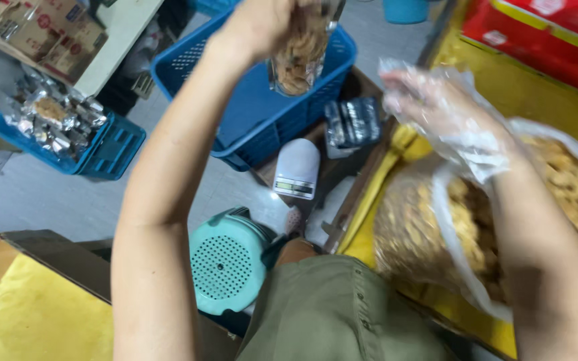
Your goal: The person scoops snack pieces from a large bulk bag into small clear pouches, weighs each pouch on a digital scale, and places the filled pouches into a blue crate. The person repeats this process multiple times.
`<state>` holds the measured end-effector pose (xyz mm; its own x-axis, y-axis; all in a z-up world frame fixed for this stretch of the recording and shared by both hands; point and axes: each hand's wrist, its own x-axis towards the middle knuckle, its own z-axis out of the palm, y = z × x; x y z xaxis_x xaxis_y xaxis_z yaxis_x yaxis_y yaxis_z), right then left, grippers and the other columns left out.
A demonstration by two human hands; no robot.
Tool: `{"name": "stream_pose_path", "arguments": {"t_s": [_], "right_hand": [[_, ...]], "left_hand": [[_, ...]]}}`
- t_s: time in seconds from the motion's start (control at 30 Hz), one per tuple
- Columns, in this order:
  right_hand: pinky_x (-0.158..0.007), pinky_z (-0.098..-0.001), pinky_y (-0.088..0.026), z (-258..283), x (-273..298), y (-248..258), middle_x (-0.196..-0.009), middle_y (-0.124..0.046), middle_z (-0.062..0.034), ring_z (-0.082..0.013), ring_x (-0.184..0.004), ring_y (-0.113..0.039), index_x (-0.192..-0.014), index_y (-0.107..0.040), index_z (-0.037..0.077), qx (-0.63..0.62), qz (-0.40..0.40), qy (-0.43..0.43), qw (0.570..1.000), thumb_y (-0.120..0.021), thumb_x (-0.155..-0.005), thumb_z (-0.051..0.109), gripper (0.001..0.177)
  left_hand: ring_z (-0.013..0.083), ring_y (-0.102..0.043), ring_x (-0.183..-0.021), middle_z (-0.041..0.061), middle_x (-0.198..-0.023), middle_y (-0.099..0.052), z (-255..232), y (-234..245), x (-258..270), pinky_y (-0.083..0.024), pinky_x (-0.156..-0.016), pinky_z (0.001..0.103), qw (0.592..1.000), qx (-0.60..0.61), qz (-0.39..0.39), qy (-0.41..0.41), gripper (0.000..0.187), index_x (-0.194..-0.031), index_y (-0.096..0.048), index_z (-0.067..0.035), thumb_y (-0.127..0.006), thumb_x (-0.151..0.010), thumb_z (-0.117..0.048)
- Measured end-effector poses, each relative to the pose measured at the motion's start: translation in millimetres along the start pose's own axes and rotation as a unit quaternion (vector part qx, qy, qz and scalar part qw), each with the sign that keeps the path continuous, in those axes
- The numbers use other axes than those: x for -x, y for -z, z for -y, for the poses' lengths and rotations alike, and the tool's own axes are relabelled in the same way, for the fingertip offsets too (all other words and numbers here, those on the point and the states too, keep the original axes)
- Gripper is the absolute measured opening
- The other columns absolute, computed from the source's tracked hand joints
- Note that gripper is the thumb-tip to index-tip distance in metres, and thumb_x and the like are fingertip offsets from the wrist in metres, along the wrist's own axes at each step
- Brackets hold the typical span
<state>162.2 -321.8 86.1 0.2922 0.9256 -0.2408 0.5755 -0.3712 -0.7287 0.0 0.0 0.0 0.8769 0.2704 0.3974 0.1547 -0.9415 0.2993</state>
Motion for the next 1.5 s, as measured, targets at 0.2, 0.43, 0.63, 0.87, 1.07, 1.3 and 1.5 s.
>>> {"name": "stream_pose_path", "arguments": {"t_s": [0.2, 0.43, 0.63, 0.87, 1.07, 1.3, 1.5], "right_hand": [[-0.110, -0.0520, -0.044, 28, -65, -20, -0.151, -0.053, -0.0069, -0.0327, -0.134, -0.054, -0.146, -0.052, 0.032, 0.139, 0.095, -0.187, 0.968, -0.058, -0.096, 0.046, 0.052], [-0.110, -0.0465, -0.049, 56, -125, -43, -0.148, -0.059, 0.0012, -0.0250, -0.131, -0.061, -0.143, -0.054, 0.033, 0.185, 0.135, -0.255, 0.940, -0.065, -0.092, 0.046, 0.054], [-0.110, -0.0416, -0.053, 49, -166, -64, -0.143, -0.063, 0.0011, -0.0254, -0.122, -0.069, -0.143, -0.054, 0.033, 0.184, 0.175, -0.291, 0.922, -0.065, -0.093, 0.045, 0.053], [-0.097, -0.0379, -0.058, -58, -228, -133, -0.153, -0.052, -0.0074, -0.0239, -0.106, -0.072, -0.138, -0.058, 0.011, 0.117, 0.115, -0.063, 0.984, -0.063, -0.095, 0.026, 0.046], [-0.103, -0.0422, -0.052, -122, -263, -184, -0.141, -0.062, -0.0166, -0.0301, -0.118, -0.067, -0.132, -0.065, 0.004, 0.095, 0.056, 0.033, 0.993, -0.067, -0.097, 0.015, 0.037], [-0.105, -0.0340, -0.053, -114, -250, -135, -0.135, -0.066, -0.0154, -0.0255, -0.119, -0.068, -0.133, -0.065, 0.005, 0.070, 0.029, 0.032, 0.997, -0.064, -0.102, 0.012, 0.032], [-0.103, -0.0323, -0.052, -84, -187, -83, -0.130, -0.067, -0.0176, -0.0212, -0.117, -0.064, -0.136, -0.066, 0.002, -0.292, 0.031, -0.059, 0.954, -0.061, -0.102, 0.012, 0.036]], "left_hand": [[0.0378, -0.071, -0.086, 0.012, -0.108, -0.070, 105, -114, 75, -0.059, -0.070, 0.049, 0.984, -0.018, 0.029, 0.173, 0.032, -0.126, -0.068, -0.024, -0.061, -0.100, -0.041], [0.0401, -0.066, -0.108, 0.015, -0.139, -0.060, 183, -257, 172, -0.054, -0.091, 0.050, 0.952, 0.019, 0.139, 0.274, 0.040, -0.143, -0.059, -0.030, -0.051, -0.103, -0.027], [0.0387, -0.057, -0.121, 0.012, -0.149, -0.051, 176, -342, 175, -0.047, -0.103, 0.049, 0.930, 0.073, 0.216, 0.290, 0.051, -0.147, -0.052, -0.031, -0.050, -0.098, -0.018], [0.0390, -0.055, -0.130, 0.014, -0.151, -0.050, 150, -402, 160, -0.045, -0.111, 0.045, 0.921, 0.177, 0.224, 0.265, 0.047, -0.149, -0.052, -0.030, -0.056, -0.103, -0.021], [0.0438, -0.049, -0.132, 0.019, -0.149, -0.046, 151, -378, 160, -0.041, -0.111, 0.048, 0.898, 0.261, 0.225, 0.274, 0.053, -0.147, -0.051, -0.022, -0.063, -0.096, -0.026], [0.0396, -0.067, -0.117, 0.020, -0.130, -0.065, 121, -336, 118, -0.054, -0.102, 0.047, 0.884, 0.310, 0.000, 0.350, 0.039, -0.135, -0.063, -0.014, -0.064, -0.102, -0.034], [0.0480, -0.063, -0.106, 0.034, -0.115, -0.068, 14, -383, 100, -0.051, -0.087, 0.051, 0.771, 0.526, -0.035, 0.357, 0.037, -0.126, -0.064, 0.007, -0.063, -0.096, -0.015]]}}
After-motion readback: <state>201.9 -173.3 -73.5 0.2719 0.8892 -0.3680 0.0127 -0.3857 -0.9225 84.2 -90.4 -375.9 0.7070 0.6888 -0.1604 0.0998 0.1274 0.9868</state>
